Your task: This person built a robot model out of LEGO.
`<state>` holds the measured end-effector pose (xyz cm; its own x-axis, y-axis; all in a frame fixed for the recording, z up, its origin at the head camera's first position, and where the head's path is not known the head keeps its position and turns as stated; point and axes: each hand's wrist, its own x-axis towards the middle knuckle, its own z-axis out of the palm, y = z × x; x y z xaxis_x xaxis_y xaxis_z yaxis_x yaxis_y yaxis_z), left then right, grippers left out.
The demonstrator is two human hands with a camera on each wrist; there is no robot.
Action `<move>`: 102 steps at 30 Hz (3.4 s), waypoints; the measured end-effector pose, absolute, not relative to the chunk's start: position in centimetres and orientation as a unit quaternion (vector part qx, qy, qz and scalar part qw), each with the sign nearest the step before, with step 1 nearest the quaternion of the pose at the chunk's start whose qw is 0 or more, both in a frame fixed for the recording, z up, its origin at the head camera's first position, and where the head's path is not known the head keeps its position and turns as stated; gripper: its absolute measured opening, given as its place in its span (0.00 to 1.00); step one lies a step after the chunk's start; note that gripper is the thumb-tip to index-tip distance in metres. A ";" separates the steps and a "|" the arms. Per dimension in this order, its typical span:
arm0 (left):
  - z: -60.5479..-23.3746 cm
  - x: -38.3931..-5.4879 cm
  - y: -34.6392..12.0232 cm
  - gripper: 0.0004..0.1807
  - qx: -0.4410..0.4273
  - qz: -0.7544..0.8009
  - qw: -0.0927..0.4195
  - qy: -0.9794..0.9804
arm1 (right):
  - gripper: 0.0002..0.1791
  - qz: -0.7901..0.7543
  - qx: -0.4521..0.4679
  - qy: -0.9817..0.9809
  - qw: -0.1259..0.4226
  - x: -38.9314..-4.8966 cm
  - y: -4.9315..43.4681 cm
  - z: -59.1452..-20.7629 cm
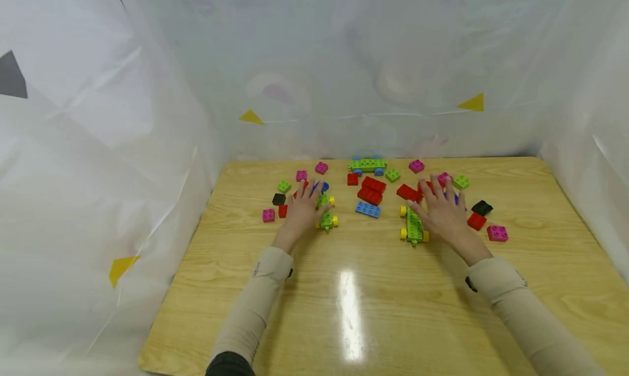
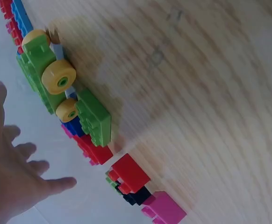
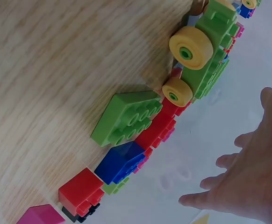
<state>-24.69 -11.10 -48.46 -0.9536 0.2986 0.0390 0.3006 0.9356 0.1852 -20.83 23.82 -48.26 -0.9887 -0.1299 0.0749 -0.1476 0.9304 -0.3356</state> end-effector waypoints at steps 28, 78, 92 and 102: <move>-49.7 -22.3 -9.9 0.41 -0.218 -0.174 -0.089 -0.956 | 0.42 0.161 0.118 -0.979 0.030 -19.7 20.6 -48.7; -49.2 -19.1 -15.8 0.25 -0.127 -0.308 -0.012 -0.943 | 0.54 0.366 0.320 -0.865 -0.122 -18.7 12.7 -51.6; -50.3 -21.8 -22.2 0.23 -0.041 -0.310 0.038 -0.949 | 0.52 0.343 0.338 -0.869 -0.114 -18.8 13.0 -52.1; -50.2 -22.4 -23.3 0.33 -0.041 -0.284 -0.032 -0.957 | 0.53 0.321 0.344 -0.878 -0.086 -17.9 13.5 -52.1</move>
